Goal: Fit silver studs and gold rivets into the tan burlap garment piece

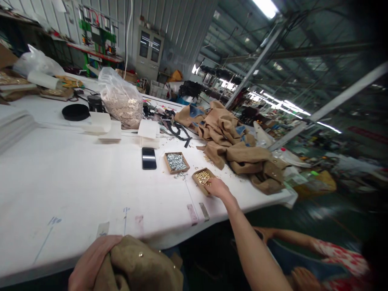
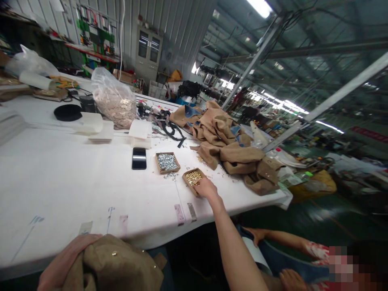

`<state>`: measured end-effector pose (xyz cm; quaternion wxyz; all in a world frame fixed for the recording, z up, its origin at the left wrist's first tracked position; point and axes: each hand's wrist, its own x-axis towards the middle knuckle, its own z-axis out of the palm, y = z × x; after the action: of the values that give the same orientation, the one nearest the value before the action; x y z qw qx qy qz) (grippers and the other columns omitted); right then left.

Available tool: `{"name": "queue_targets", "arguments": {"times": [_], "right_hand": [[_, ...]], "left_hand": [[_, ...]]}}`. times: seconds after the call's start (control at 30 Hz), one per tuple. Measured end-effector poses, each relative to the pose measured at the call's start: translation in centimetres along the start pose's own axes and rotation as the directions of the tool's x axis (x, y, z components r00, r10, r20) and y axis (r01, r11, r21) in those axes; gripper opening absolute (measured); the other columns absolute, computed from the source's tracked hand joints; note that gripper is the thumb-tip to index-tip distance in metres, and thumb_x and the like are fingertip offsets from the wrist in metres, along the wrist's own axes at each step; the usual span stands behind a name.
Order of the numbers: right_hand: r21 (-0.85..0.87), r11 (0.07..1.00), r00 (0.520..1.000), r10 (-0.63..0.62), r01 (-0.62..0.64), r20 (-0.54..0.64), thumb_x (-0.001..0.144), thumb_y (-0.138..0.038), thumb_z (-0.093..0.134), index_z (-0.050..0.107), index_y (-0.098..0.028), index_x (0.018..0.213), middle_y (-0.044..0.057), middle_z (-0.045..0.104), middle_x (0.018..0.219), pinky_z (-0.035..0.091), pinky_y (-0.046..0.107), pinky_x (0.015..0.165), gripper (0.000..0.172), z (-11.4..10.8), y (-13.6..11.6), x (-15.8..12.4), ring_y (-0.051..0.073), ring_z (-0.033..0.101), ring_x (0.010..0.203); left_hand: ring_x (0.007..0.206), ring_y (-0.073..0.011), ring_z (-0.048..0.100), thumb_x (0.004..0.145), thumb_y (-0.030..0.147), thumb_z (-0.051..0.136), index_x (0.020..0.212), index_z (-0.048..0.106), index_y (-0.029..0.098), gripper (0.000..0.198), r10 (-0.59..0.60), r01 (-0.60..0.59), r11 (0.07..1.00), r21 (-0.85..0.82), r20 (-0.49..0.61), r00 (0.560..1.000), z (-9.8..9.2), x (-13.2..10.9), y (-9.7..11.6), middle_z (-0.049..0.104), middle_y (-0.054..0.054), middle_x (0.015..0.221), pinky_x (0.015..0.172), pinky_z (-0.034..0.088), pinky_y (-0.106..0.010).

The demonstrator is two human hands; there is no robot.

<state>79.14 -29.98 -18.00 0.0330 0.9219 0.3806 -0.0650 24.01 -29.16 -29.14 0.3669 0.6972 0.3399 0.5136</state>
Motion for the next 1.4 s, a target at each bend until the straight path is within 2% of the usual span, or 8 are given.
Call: {"name": "queue_targets", "arguments": {"times": [0.3,0.5,0.6,0.73,0.83,0.93,1.23,1.4], "right_hand": [[0.040,0.999,0.995,0.026,-0.023,-0.094,0.106,-0.030,0.078,0.093,-0.029,0.099,0.010,0.084,0.107,0.053,0.035,0.083,0.016,1.8,0.6,-1.5,0.032,0.077,0.104],[0.134,0.990,0.973,0.069,-0.040,-0.218,0.108,-0.044,0.079,0.093,-0.023,0.115,0.015,0.084,0.111,0.055,0.039,0.086,0.026,0.5,0.6,-2.0,0.036,0.077,0.104],[0.303,0.940,0.958,-0.071,0.157,-0.277,0.108,-0.051,0.075,0.092,-0.021,0.120,0.012,0.085,0.110,0.057,0.038,0.090,0.036,-0.2,-1.8,-3.6,0.033,0.077,0.102],[0.647,0.572,0.859,-0.405,0.504,-0.311,0.103,-0.062,0.081,0.094,-0.023,0.115,0.008,0.085,0.104,0.057,0.038,0.078,0.042,-0.3,-8.5,-9.4,0.030,0.076,0.090],[0.783,0.393,0.752,-0.645,0.482,-0.139,0.109,-0.056,0.079,0.093,-0.027,0.120,0.003,0.084,0.091,0.052,0.036,0.065,0.035,0.9,-14.5,-15.1,0.025,0.072,0.072],[0.836,0.250,0.634,-0.760,0.489,-0.144,0.111,-0.040,0.077,0.093,-0.026,0.121,0.004,0.087,0.108,0.061,0.038,0.084,0.023,3.0,-18.8,-19.1,0.027,0.080,0.090],[0.846,0.211,0.526,-0.846,0.490,-0.093,0.113,-0.022,0.070,0.092,-0.028,0.121,-0.002,0.086,0.104,0.055,0.032,0.080,0.024,4.0,-21.1,-20.8,0.021,0.079,0.088],[0.838,0.229,0.531,-0.843,0.495,-0.084,0.112,-0.022,0.069,0.092,-0.027,0.120,-0.002,0.086,0.104,0.056,0.032,0.080,0.025,4.0,-21.1,-20.5,0.021,0.079,0.087]], "left_hand": [[0.127,-0.0229,0.076,0.116,0.052,0.062,0.132,0.079,0.028,0.033,0.014,-0.014,1.000,0.011,-0.003,1.000,0.2,0.3,-0.5,0.080,-0.004,0.136,0.122,0.058,-0.027],[0.124,-0.0199,0.080,0.116,0.029,0.063,0.139,0.077,0.025,0.027,0.222,-0.229,0.971,0.072,0.100,0.970,-0.9,1.2,-1.8,0.081,-0.005,0.134,0.120,0.060,-0.024],[0.118,-0.0222,0.081,0.117,0.025,0.060,0.136,0.076,0.021,0.025,0.257,-0.265,0.961,0.075,0.098,0.961,-0.8,2.4,-0.5,0.083,-0.008,0.127,0.109,0.066,-0.030],[0.112,-0.0241,0.081,0.116,0.021,0.061,0.135,0.075,0.019,0.023,0.244,-0.252,0.966,0.061,0.119,0.963,-0.1,3.2,1.2,0.082,-0.012,0.121,0.101,0.069,-0.036],[0.112,-0.0249,0.080,0.115,0.019,0.063,0.135,0.075,0.018,0.023,0.204,-0.212,0.976,0.053,0.133,0.970,0.0,3.2,1.6,0.081,-0.013,0.121,0.101,0.068,-0.038],[0.112,-0.0245,0.080,0.115,0.018,0.063,0.134,0.075,0.018,0.022,0.219,-0.225,0.974,0.036,0.131,0.967,-0.1,3.3,1.7,0.081,-0.013,0.120,0.100,0.067,-0.037],[0.102,-0.0200,0.079,0.118,0.026,0.060,0.122,0.077,0.020,0.019,0.159,-0.162,0.987,0.011,0.137,0.978,-0.2,4.6,3.1,0.081,-0.007,0.111,0.092,0.064,-0.031],[0.100,-0.0198,0.076,0.119,0.028,0.058,0.120,0.075,0.019,0.019,0.120,-0.119,0.993,-0.019,0.179,0.977,0.0,4.7,2.6,0.079,-0.007,0.108,0.090,0.060,-0.030]]}}
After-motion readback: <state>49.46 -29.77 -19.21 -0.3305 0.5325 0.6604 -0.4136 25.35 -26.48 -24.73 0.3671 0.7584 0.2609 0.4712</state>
